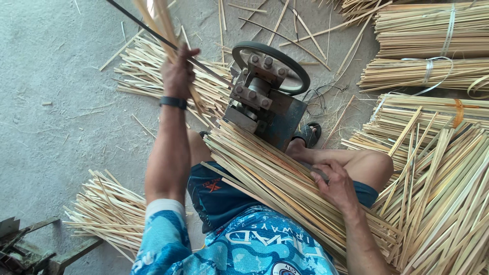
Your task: The person sits on the floor and feeds long bamboo strips through a grinding machine to smooth or shape them. They hold bundles of strips, pass them through the machine one by one, and collect the processed pieces into a growing pile.
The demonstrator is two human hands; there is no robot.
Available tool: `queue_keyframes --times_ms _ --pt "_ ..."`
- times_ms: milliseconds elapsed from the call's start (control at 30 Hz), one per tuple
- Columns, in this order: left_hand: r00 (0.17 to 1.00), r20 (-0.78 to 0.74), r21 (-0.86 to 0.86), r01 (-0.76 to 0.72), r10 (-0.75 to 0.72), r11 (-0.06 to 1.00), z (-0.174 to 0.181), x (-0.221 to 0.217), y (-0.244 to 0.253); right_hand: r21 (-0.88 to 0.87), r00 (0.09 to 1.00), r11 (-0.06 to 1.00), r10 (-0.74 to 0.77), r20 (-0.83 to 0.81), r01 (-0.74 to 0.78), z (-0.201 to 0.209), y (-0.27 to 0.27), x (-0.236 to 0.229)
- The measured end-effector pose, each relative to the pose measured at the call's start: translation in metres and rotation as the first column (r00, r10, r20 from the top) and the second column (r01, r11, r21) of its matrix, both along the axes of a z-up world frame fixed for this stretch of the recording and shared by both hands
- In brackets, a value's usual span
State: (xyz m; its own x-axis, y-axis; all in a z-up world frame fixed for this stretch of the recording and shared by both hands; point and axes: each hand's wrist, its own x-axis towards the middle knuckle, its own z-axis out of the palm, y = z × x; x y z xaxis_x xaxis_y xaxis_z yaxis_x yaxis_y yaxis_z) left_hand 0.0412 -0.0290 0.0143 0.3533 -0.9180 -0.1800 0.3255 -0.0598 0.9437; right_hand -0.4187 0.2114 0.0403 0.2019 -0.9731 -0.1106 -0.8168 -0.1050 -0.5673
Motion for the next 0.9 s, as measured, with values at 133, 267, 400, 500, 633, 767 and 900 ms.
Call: queue_keyframes --times_ms 133,267,400,500,633,767,900 --pt "0.989 0.142 -0.065 -0.021 0.030 0.998 0.034 0.057 -0.052 0.020 0.998 1.000 -0.023 0.059 0.022 -0.008 0.012 0.003" --pt "0.989 0.142 -0.177 0.056 -0.031 0.983 0.070 0.070 -0.117 0.017 0.997 0.999 -0.036 0.067 0.035 -0.014 0.013 0.005" --pt "0.958 0.230 -0.068 0.191 -0.171 0.979 0.076 0.022 -0.158 0.010 0.999 1.000 -0.014 0.044 0.014 -0.016 0.011 0.008" --pt "0.891 0.318 0.099 0.309 -0.325 0.946 0.079 -0.021 -0.165 0.059 0.999 0.998 -0.021 0.031 0.019 -0.016 0.013 0.009" --pt "0.770 0.400 0.271 0.418 -0.497 0.867 0.096 -0.112 -0.203 0.031 0.998 0.999 -0.035 0.049 0.033 -0.013 0.020 0.010" --pt "0.727 0.446 0.332 0.407 -0.522 0.851 0.109 -0.104 -0.185 0.083 0.997 0.995 -0.058 0.059 0.053 -0.011 0.021 0.010" --pt "0.824 0.383 0.319 0.305 -0.417 0.897 0.124 -0.041 -0.132 0.105 0.996 0.993 -0.065 0.060 0.058 -0.014 0.019 0.009"
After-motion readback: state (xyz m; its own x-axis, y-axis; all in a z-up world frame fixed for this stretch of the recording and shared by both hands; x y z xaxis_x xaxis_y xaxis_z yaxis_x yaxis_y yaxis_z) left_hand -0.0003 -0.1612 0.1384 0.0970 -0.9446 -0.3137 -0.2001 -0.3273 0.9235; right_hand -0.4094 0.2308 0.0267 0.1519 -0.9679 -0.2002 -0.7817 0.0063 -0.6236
